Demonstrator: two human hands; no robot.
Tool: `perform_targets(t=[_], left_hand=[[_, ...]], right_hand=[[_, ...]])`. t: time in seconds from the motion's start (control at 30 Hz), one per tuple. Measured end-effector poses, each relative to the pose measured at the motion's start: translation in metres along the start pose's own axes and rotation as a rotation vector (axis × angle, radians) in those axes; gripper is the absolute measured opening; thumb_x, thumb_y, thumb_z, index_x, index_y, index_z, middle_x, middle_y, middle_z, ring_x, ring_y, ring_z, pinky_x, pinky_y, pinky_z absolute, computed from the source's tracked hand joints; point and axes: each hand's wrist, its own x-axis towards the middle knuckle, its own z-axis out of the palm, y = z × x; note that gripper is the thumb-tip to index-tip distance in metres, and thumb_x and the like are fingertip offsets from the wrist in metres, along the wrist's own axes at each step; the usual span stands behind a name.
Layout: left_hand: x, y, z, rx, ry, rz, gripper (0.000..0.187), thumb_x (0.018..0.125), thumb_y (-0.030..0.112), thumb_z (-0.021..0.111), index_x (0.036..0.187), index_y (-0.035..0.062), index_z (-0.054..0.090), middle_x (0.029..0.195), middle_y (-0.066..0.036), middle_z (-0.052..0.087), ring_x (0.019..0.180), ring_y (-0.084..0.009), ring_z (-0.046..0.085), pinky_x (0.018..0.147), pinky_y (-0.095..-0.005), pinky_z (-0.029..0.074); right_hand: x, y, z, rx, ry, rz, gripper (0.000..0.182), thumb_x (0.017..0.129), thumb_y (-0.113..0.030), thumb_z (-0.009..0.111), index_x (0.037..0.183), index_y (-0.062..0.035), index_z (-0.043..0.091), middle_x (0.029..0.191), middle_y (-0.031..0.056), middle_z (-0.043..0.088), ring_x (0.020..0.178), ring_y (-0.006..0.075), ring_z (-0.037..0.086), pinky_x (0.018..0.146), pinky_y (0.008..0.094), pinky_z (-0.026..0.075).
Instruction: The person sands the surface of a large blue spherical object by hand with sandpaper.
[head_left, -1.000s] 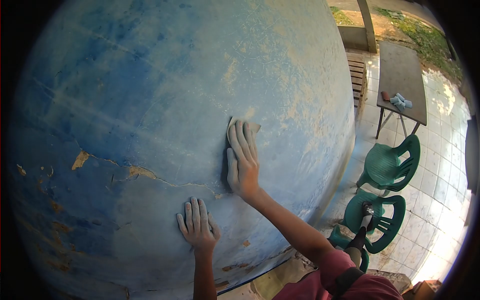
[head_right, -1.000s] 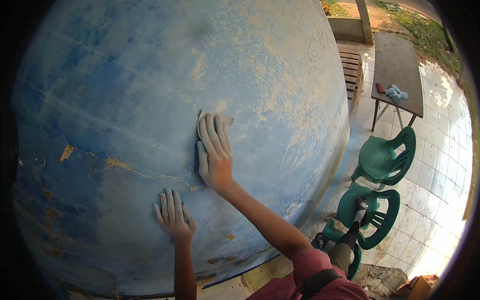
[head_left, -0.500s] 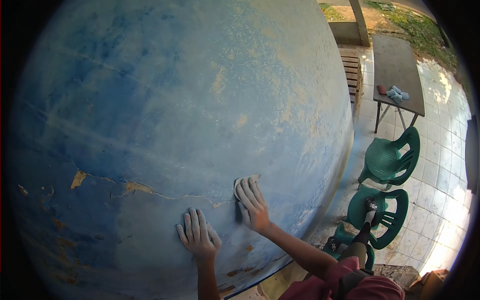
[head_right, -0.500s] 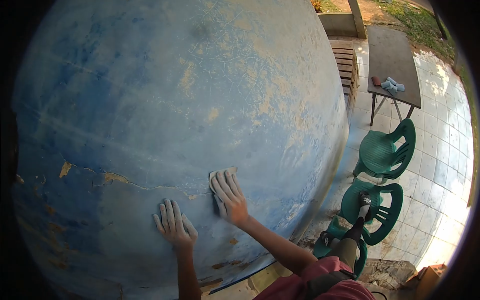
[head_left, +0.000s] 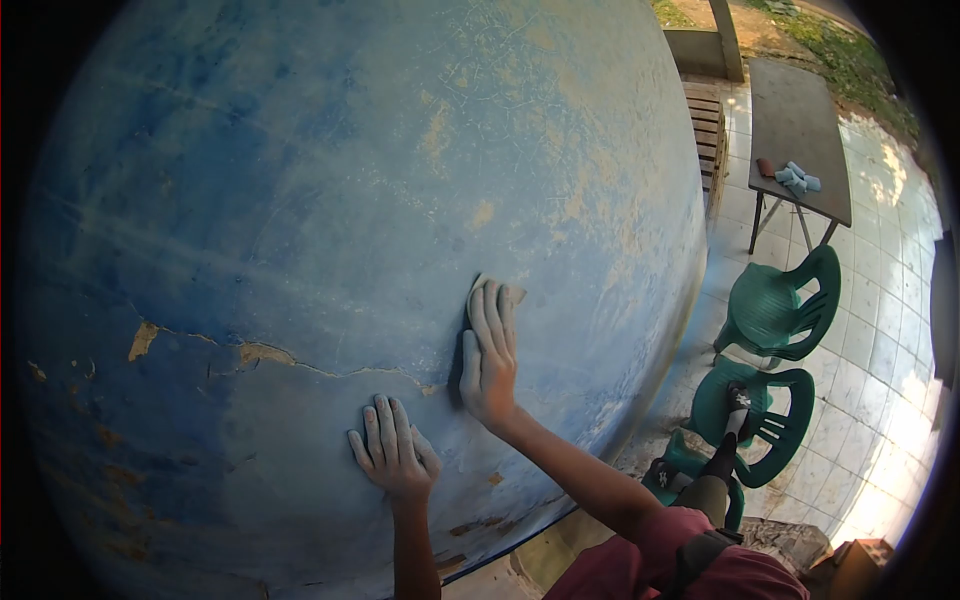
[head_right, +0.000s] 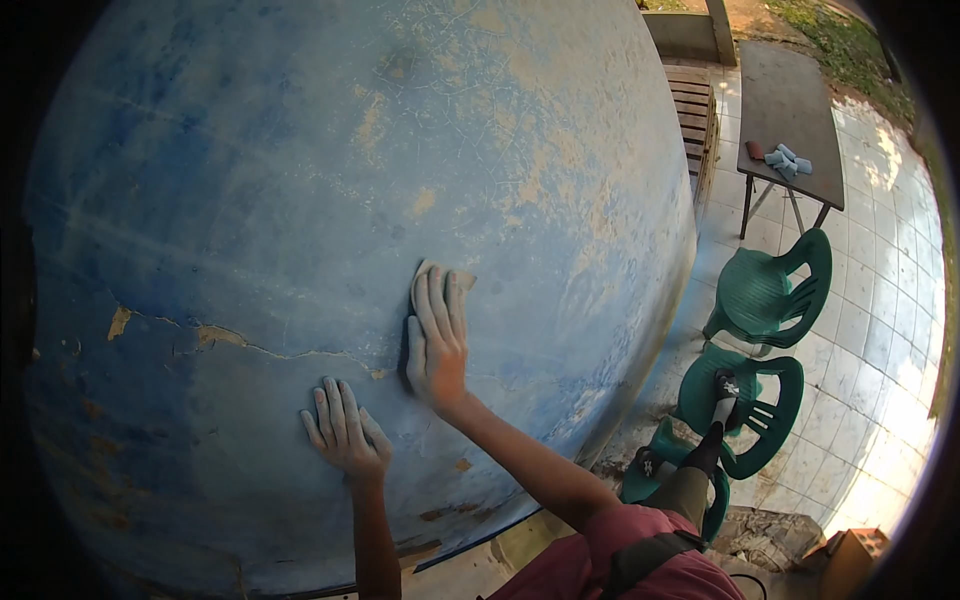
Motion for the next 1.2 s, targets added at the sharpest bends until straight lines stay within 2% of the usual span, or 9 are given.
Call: perform_targets(t=[0.13, 0.27, 0.37, 0.53, 0.67, 0.77, 0.9, 1.07, 1.2], left_hand=[[0.002, 0.002, 0.0, -0.028, 0.001, -0.002, 0.042, 0.101, 0.018, 0.045, 0.134, 0.0013, 0.064, 0.145, -0.013, 0.059, 0.143, -0.0287, 0.047, 0.122, -0.0538, 0.024], [-0.002, -0.004, -0.006, -0.006, -0.028, 0.014, 0.042, 0.102, 0.018, 0.044, 0.135, 0.0009, 0.063, 0.146, -0.014, 0.058, 0.143, -0.0289, 0.047, 0.122, -0.0542, 0.024], [-0.001, 0.003, -0.003, -0.004, -0.021, 0.0, 0.043, 0.102, 0.019, 0.044, 0.136, 0.0009, 0.063, 0.146, -0.014, 0.058, 0.143, -0.0292, 0.046, 0.122, -0.0544, 0.023], [0.002, 0.006, -0.001, 0.005, -0.011, -0.013, 0.043, 0.101, 0.019, 0.045, 0.136, 0.0014, 0.063, 0.147, -0.013, 0.058, 0.144, -0.0292, 0.046, 0.122, -0.0546, 0.024], [-0.001, 0.001, -0.002, 0.003, -0.043, 0.038, 0.044, 0.101, 0.02, 0.047, 0.138, -0.0002, 0.06, 0.149, -0.015, 0.055, 0.144, -0.0306, 0.045, 0.122, -0.0553, 0.024], [0.0, 0.005, 0.001, 0.024, -0.026, 0.033, 0.043, 0.1, 0.022, 0.049, 0.136, 0.0017, 0.063, 0.148, -0.014, 0.056, 0.144, -0.0295, 0.046, 0.122, -0.0546, 0.025], [0.007, 0.012, 0.003, 0.017, 0.008, 0.0, 0.044, 0.1, 0.024, 0.051, 0.136, 0.0023, 0.063, 0.149, -0.014, 0.055, 0.144, -0.03, 0.045, 0.122, -0.0552, 0.025], [0.003, 0.005, -0.003, 0.025, -0.074, 0.038, 0.046, 0.1, 0.025, 0.053, 0.139, 0.0015, 0.06, 0.15, -0.016, 0.053, 0.145, -0.0315, 0.043, 0.122, -0.0562, 0.024], [0.007, 0.015, -0.009, -0.071, -0.16, -0.039, 0.052, 0.101, 0.023, 0.053, 0.146, -0.001, 0.051, 0.156, -0.02, 0.045, 0.15, -0.0346, 0.035, 0.122, -0.0576, 0.022]], right_hand=[[-0.08, 0.013, -0.027, 0.086, -0.425, -0.294, 0.047, 0.102, -0.006, 0.049, 0.148, 0.0018, 0.049, 0.157, 0.0233, 0.042, 0.148, 0.0446, 0.033, 0.121, 0.055, 0.029], [-0.032, 0.065, -0.031, -0.009, 0.011, 0.247, 0.049, 0.102, -0.007, 0.045, 0.15, 0.0026, 0.046, 0.161, 0.0245, 0.035, 0.153, 0.0435, 0.023, 0.123, 0.0515, 0.022], [0.024, 0.046, -0.01, 0.042, 0.132, 0.23, 0.05, 0.102, -0.006, 0.046, 0.151, 0.0019, 0.045, 0.161, 0.024, 0.034, 0.153, 0.0427, 0.022, 0.124, 0.0516, 0.022], [-0.088, 0.049, -0.038, 0.049, -0.377, -0.16, 0.049, 0.104, -0.003, 0.043, 0.153, 0.0008, 0.042, 0.162, 0.0223, 0.035, 0.153, 0.0418, 0.022, 0.124, 0.0492, 0.02], [-0.025, 0.094, -0.022, -0.003, 0.166, 0.321, 0.049, 0.104, -0.004, 0.044, 0.153, -0.0008, 0.043, 0.162, 0.0207, 0.035, 0.153, 0.0401, 0.026, 0.124, 0.0484, 0.023], [0.043, 0.06, -0.01, -0.013, 0.195, 0.232, 0.048, 0.105, -0.006, 0.044, 0.153, -0.0002, 0.044, 0.162, 0.021, 0.036, 0.153, 0.0404, 0.026, 0.123, 0.0476, 0.023], [-0.065, 0.035, -0.033, 0.001, -0.314, -0.116, 0.048, 0.105, -0.01, 0.045, 0.151, 0.0, 0.046, 0.161, 0.021, 0.037, 0.152, 0.0412, 0.027, 0.124, 0.0474, 0.024], [-0.044, 0.127, -0.034, 0.008, 0.169, 0.464, 0.049, 0.106, -0.01, 0.041, 0.154, 0.0002, 0.04, 0.163, 0.0218, 0.032, 0.153, 0.0433, 0.02, 0.126, 0.0481, 0.017], [0.063, 0.084, -0.023, 0.062, 0.179, 0.282, 0.049, 0.107, -0.012, 0.041, 0.155, -0.0028, 0.04, 0.164, 0.0176, 0.032, 0.155, 0.0397, 0.019, 0.126, 0.0477, 0.015]])
